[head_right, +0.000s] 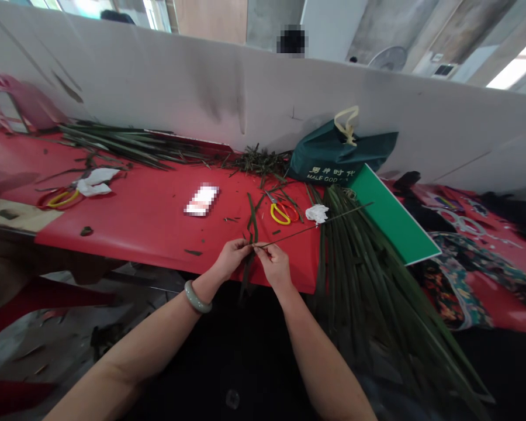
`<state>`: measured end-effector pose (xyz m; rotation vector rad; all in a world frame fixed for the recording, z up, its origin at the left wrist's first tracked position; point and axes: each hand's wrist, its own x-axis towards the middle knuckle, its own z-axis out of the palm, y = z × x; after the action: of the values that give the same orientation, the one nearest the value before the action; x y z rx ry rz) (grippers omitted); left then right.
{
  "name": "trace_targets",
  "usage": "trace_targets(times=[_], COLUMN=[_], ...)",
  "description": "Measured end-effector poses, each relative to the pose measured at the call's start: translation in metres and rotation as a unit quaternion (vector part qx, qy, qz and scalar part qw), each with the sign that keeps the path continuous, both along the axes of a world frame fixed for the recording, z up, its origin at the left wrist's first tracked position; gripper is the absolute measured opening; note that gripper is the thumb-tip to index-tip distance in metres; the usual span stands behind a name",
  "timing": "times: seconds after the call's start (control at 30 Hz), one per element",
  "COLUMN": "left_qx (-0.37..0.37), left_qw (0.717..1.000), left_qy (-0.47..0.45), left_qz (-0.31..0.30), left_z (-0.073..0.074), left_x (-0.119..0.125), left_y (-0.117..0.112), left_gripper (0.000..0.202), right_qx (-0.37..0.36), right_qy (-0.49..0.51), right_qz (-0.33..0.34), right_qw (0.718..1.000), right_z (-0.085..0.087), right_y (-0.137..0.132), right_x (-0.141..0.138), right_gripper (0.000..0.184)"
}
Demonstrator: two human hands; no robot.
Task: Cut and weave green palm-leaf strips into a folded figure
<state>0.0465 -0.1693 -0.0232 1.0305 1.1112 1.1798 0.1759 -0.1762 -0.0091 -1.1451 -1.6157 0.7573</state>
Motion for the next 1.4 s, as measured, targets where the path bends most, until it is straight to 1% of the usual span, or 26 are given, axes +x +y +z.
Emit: trace_targets(times=[0.17, 0.27, 0.33, 0.4, 0.47, 0.5, 0.53, 0.6, 0.67, 0.7, 0.77, 0.87, 1.03, 1.17, 1.3, 1.37, 1.4], left_qx=[0.012, 0.011, -0.002, -0.015, -0.019, -0.02, -0.02, -0.019, -0.019, -0.019, -0.022, -0.027, -0.023, -0.026, -0.025, -0.023, -0.022], left_qw=[1.0, 0.999, 0.999, 0.998, 0.998, 0.997, 0.997, 0.997, 0.997, 0.997, 0.997, 0.996, 0.998, 0.997, 0.997, 0.997, 0.997], left_qy=[-0.021, -0.038, -0.05, -0.061, -0.067, -0.068, -0.069, -0.072, -0.074, -0.075, -0.079, -0.081, -0.064, -0.073, -0.067, -0.07, -0.07], left_qz=[0.004, 0.008, 0.007, 0.004, 0.005, 0.005, 0.003, -0.003, -0.009, -0.01, -0.011, -0.01, -0.006, -0.014, -0.013, -0.016, -0.017], left_z=[0.004, 0.006, 0.008, 0.009, 0.01, 0.01, 0.01, 0.009, 0.006, 0.005, 0.003, 0.002, 0.004, 0.008, 0.011, 0.01, 0.01], left_x=[0.0, 0.0, -0.001, -0.001, -0.002, -0.002, -0.003, -0.003, -0.003, -0.002, -0.002, 0.0, 0.0, 0.0, -0.001, -0.001, -0.001], left_y=[-0.001, 0.0, 0.0, 0.0, 0.0, 0.0, 0.0, 0.001, 0.002, 0.003, 0.004, 0.005, 0.003, 0.002, 0.001, 0.001, 0.001], left_gripper=[0.013, 0.009, 0.009, 0.011, 0.014, 0.015, 0.015, 0.015, 0.017, 0.017, 0.018, 0.019, 0.014, 0.011, 0.011, 0.012, 0.014], right_qx=[0.074, 0.105, 0.107, 0.075, 0.009, -0.03, -0.07, -0.139, -0.187, -0.202, -0.216, -0.227, -0.248, -0.262, -0.263, -0.244, -0.218], right_qy=[-0.078, -0.095, -0.096, -0.078, -0.037, -0.013, 0.008, 0.047, 0.09, 0.113, 0.152, 0.182, 0.188, 0.195, 0.177, 0.149, 0.126], right_qz=[0.041, 0.06, 0.064, 0.032, -0.023, -0.038, -0.037, -0.003, 0.027, 0.031, 0.023, 0.013, 0.018, 0.029, 0.036, 0.013, -0.012], right_qw=[0.993, 0.988, 0.988, 0.994, 0.999, 0.999, 0.997, 0.989, 0.978, 0.972, 0.964, 0.957, 0.95, 0.945, 0.948, 0.958, 0.968], right_z=[-0.002, -0.005, -0.007, -0.01, -0.011, -0.011, -0.01, -0.008, -0.005, -0.004, -0.002, -0.003, -0.011, -0.015, -0.014, -0.015, -0.016], right_y=[-0.001, -0.004, -0.003, 0.002, 0.01, 0.014, 0.019, 0.026, 0.03, 0.031, 0.031, 0.03, 0.031, 0.033, 0.033, 0.032, 0.032], right_x=[0.002, 0.003, 0.004, 0.004, 0.003, 0.002, 0.0, -0.005, -0.01, -0.013, -0.017, -0.019, -0.016, -0.015, -0.015, -0.013, -0.011], right_gripper=[0.017, 0.02, 0.022, 0.024, 0.025, 0.027, 0.027, 0.026, 0.023, 0.022, 0.02, 0.02, 0.024, 0.026, 0.024, 0.024, 0.026])
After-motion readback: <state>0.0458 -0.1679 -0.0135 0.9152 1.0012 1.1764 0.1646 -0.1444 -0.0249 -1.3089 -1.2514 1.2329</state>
